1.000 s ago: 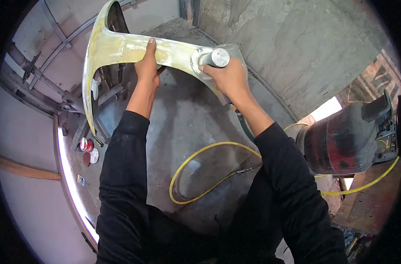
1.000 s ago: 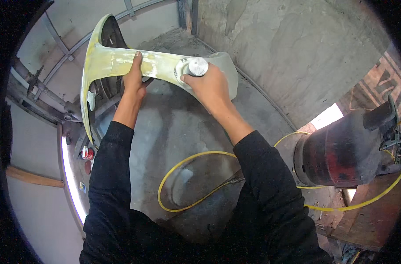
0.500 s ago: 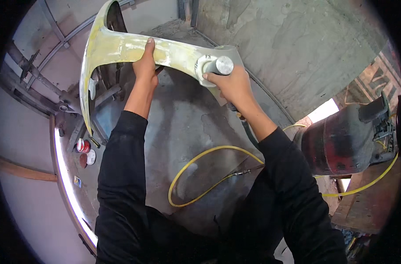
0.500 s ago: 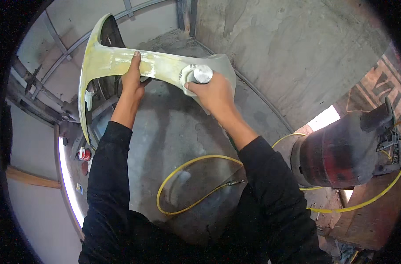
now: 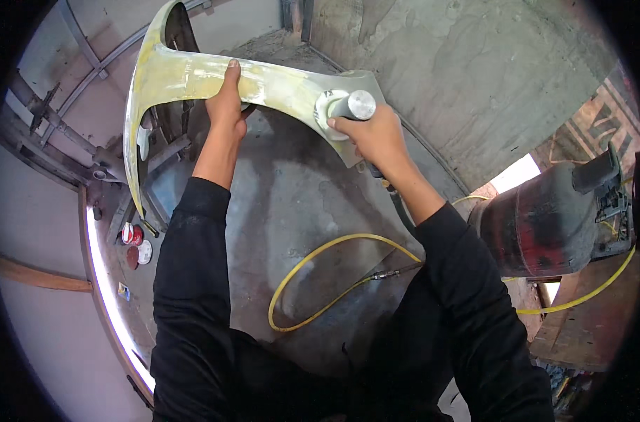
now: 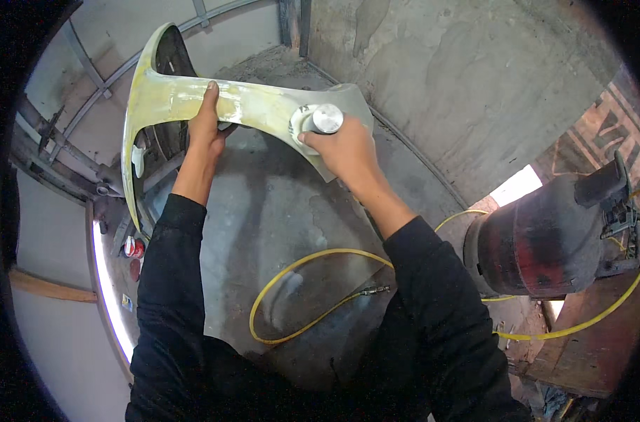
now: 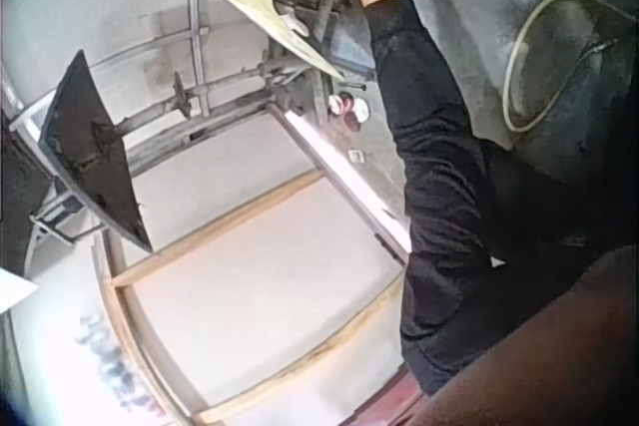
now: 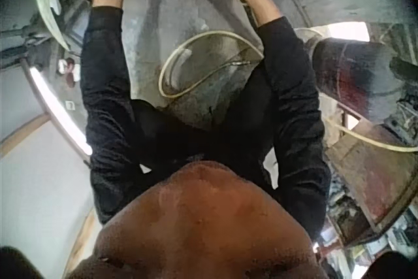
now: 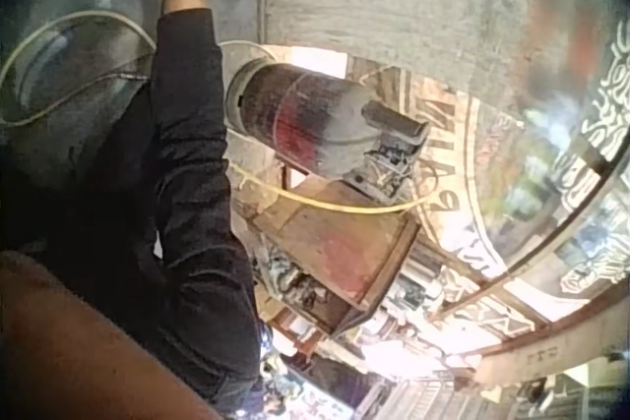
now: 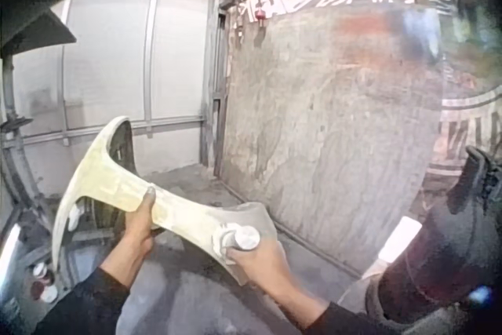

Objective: The person sands a vehicle body panel using a rotary sander, wipes the surface by hand, and sands the panel again using the rotary sander.

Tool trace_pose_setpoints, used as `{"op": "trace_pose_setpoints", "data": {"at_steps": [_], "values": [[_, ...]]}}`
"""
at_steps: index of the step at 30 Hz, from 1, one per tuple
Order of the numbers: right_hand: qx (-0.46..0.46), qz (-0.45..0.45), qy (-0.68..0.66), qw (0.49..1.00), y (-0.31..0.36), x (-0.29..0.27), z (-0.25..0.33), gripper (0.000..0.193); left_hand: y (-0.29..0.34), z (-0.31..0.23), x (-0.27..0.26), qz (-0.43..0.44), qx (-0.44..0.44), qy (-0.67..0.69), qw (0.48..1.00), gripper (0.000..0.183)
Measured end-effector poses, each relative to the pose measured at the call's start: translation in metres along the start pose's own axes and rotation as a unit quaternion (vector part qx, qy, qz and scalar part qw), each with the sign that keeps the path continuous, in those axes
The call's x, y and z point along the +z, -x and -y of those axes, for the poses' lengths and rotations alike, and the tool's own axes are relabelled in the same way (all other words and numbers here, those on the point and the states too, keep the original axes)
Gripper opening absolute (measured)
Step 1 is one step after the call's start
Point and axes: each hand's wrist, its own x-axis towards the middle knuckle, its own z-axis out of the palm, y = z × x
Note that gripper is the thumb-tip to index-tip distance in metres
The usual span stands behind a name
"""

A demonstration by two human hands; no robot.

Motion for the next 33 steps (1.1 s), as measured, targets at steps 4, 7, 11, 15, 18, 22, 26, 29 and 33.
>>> {"op": "trace_pose_setpoints", "data": {"at_steps": [4, 7, 11, 15, 18, 22, 26, 29, 33], "values": [[-0.013, -0.015, -0.02, 1.0, -0.007, 0.014, 0.014, 0.047, 0.002, 0.005, 0.001, 0.004, 0.002, -0.002, 1.0, 0.054], [-0.054, -0.021, 0.004, 0.998, -0.004, 0.021, 0.019, 0.048, 0.005, 0.001, -0.001, 0.004, -0.014, -0.007, 1.0, 0.052], [-0.012, -0.011, -0.018, 1.0, -0.002, 0.009, 0.007, 0.047, 0.009, -0.006, 0.0, -0.01, -0.027, -0.024, 0.999, 0.053], [-0.034, -0.029, -0.027, 0.999, -0.002, -0.004, -0.011, 0.031, 0.0, -0.003, -0.005, 0.014, -0.009, -0.002, 1.0, 0.055], [0.014, -0.003, 0.009, 1.0, 0.001, -0.004, -0.001, 0.045, 0.005, -0.003, 0.001, -0.005, -0.018, -0.019, 1.0, 0.057], [-0.018, -0.006, -0.013, 1.0, -0.005, 0.014, 0.014, 0.045, 0.008, 0.0, 0.0, 0.0, -0.007, 0.013, 1.0, 0.057], [-0.044, -0.008, -0.032, 0.999, -0.009, 0.018, 0.016, 0.046, 0.005, -0.002, -0.002, 0.004, -0.013, 0.022, 1.0, 0.056], [-0.031, -0.003, -0.022, 0.999, -0.002, 0.008, 0.013, 0.046, 0.002, -0.004, -0.003, 0.0, -0.022, -0.001, 1.0, 0.054], [0.003, 0.01, 0.018, 1.0, 0.003, 0.003, 0.004, 0.047, 0.0, -0.009, -0.008, 0.008, -0.016, 0.005, 1.0, 0.054]]}}
